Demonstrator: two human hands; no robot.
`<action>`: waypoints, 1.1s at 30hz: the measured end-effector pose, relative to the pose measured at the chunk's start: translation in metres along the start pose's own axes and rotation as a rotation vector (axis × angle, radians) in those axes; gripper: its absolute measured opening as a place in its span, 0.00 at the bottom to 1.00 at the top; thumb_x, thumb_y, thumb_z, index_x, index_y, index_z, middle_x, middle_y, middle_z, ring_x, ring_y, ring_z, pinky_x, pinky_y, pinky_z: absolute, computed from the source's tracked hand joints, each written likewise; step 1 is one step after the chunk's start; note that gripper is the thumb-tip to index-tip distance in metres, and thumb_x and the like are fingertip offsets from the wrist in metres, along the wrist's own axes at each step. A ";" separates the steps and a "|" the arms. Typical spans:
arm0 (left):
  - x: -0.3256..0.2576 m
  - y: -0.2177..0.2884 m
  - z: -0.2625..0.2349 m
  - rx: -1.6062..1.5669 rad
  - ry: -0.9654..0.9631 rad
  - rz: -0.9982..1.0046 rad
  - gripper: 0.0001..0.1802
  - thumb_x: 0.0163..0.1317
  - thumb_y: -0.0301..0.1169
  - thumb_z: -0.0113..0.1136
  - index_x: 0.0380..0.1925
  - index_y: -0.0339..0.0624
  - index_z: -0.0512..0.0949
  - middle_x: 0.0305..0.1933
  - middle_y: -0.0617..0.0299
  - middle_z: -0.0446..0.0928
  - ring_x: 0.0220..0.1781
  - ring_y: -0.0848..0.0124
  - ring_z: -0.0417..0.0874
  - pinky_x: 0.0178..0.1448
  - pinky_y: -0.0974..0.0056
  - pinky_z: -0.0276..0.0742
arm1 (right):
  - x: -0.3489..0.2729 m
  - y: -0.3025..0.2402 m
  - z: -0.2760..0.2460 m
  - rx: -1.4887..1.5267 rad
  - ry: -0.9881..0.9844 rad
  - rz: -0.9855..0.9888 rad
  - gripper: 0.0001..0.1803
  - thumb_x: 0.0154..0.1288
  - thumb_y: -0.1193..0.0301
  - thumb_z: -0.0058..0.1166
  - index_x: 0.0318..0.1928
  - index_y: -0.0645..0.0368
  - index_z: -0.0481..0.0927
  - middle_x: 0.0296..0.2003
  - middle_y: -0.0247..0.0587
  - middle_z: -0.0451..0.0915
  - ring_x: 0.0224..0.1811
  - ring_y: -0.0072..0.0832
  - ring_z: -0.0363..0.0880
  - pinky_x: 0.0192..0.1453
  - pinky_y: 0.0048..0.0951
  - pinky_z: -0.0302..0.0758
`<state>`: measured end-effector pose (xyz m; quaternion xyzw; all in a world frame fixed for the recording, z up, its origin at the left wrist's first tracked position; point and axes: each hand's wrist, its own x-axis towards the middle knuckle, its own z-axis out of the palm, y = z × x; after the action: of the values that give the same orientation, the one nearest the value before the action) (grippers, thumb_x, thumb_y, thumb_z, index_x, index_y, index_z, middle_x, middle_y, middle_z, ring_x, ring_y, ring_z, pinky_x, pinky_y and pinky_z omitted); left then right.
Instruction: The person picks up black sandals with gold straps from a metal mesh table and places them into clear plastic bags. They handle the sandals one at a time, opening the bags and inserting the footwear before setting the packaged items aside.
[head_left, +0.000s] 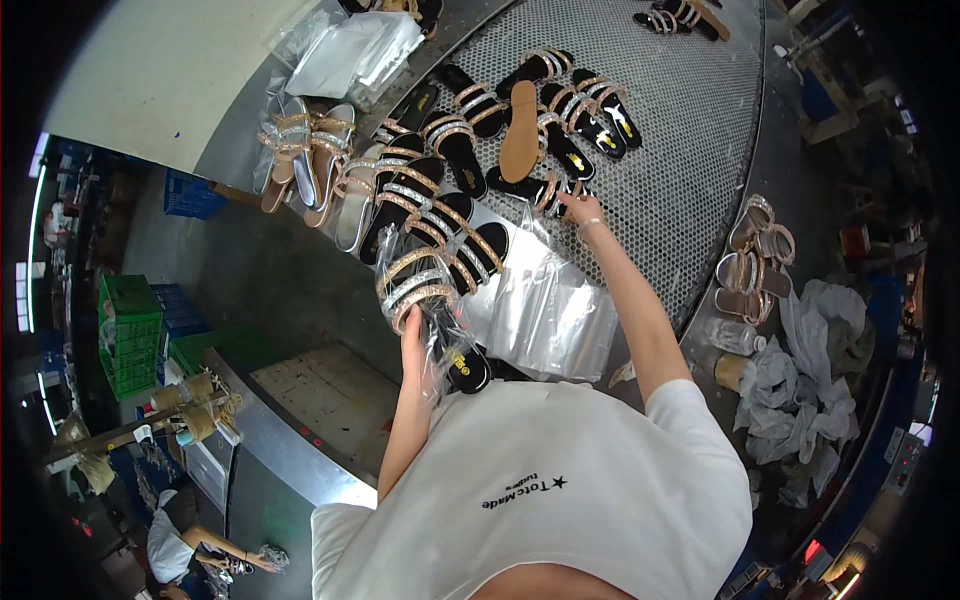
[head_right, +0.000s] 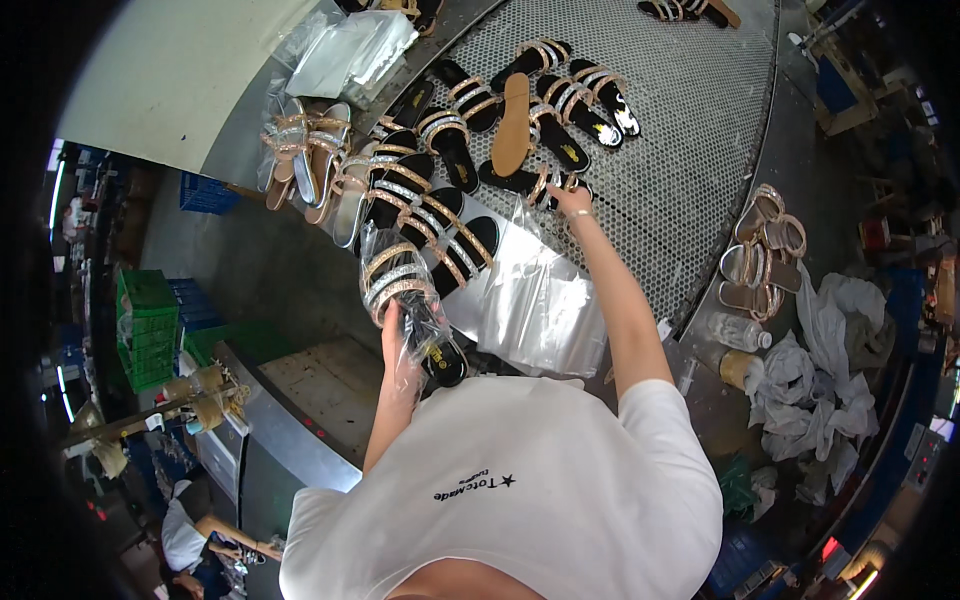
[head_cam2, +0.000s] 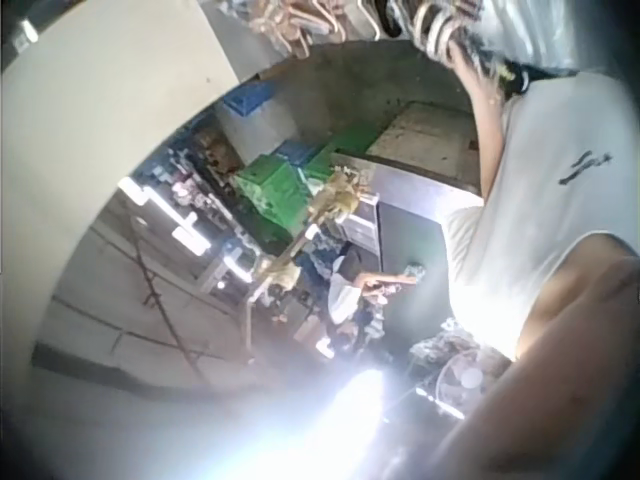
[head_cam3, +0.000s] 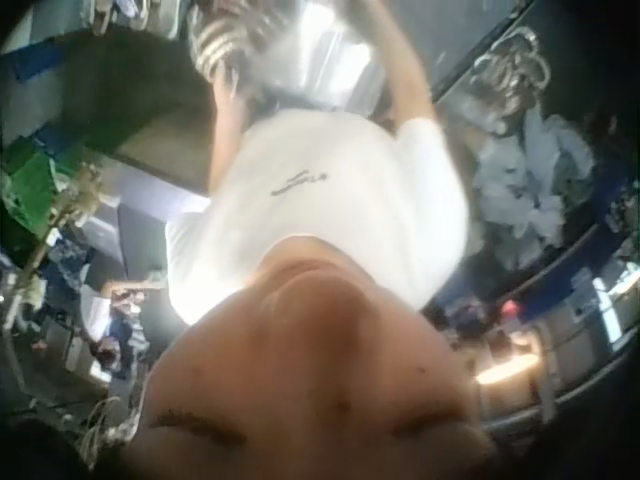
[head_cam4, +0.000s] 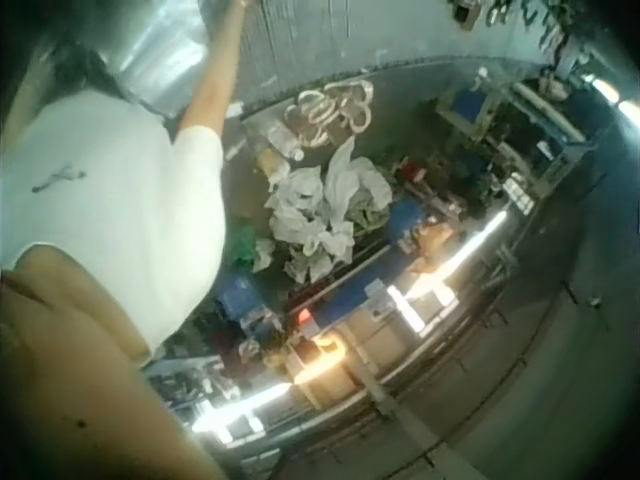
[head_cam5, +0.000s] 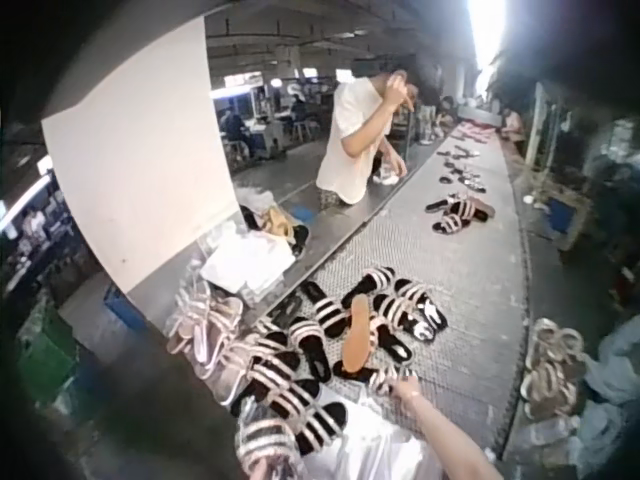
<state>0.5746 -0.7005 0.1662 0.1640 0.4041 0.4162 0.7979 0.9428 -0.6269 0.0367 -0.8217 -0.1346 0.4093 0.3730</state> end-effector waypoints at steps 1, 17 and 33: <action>0.002 0.002 -0.003 0.013 0.019 0.012 0.26 0.65 0.49 0.45 0.49 0.38 0.70 0.40 0.52 0.76 0.40 0.62 0.79 0.44 0.57 0.77 | 0.005 -0.011 0.005 0.067 0.026 -0.056 0.31 0.46 0.58 0.68 0.44 0.70 0.75 0.29 0.38 0.78 0.29 0.26 0.75 0.35 0.27 0.71; 0.065 0.028 0.042 -0.067 -0.355 -0.133 0.27 0.63 0.48 0.50 0.55 0.41 0.67 0.54 0.57 0.73 0.55 0.64 0.73 0.61 0.59 0.66 | -0.221 -0.181 -0.132 0.580 -0.126 -0.894 0.10 0.66 0.69 0.50 0.42 0.63 0.74 0.35 0.31 0.78 0.35 0.13 0.73 0.39 0.17 0.71; -0.034 0.033 0.101 0.122 -0.515 0.087 0.40 0.40 0.21 0.58 0.59 0.37 0.59 0.52 0.52 0.72 0.49 0.65 0.76 0.53 0.62 0.74 | -0.295 -0.159 -0.084 0.442 -0.354 -1.195 0.12 0.68 0.71 0.44 0.47 0.64 0.74 0.42 0.35 0.75 0.45 0.19 0.71 0.47 0.20 0.69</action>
<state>0.6253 -0.7004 0.2656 0.3292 0.2047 0.3694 0.8445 0.8355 -0.7161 0.3531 -0.4298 -0.5395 0.2790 0.6681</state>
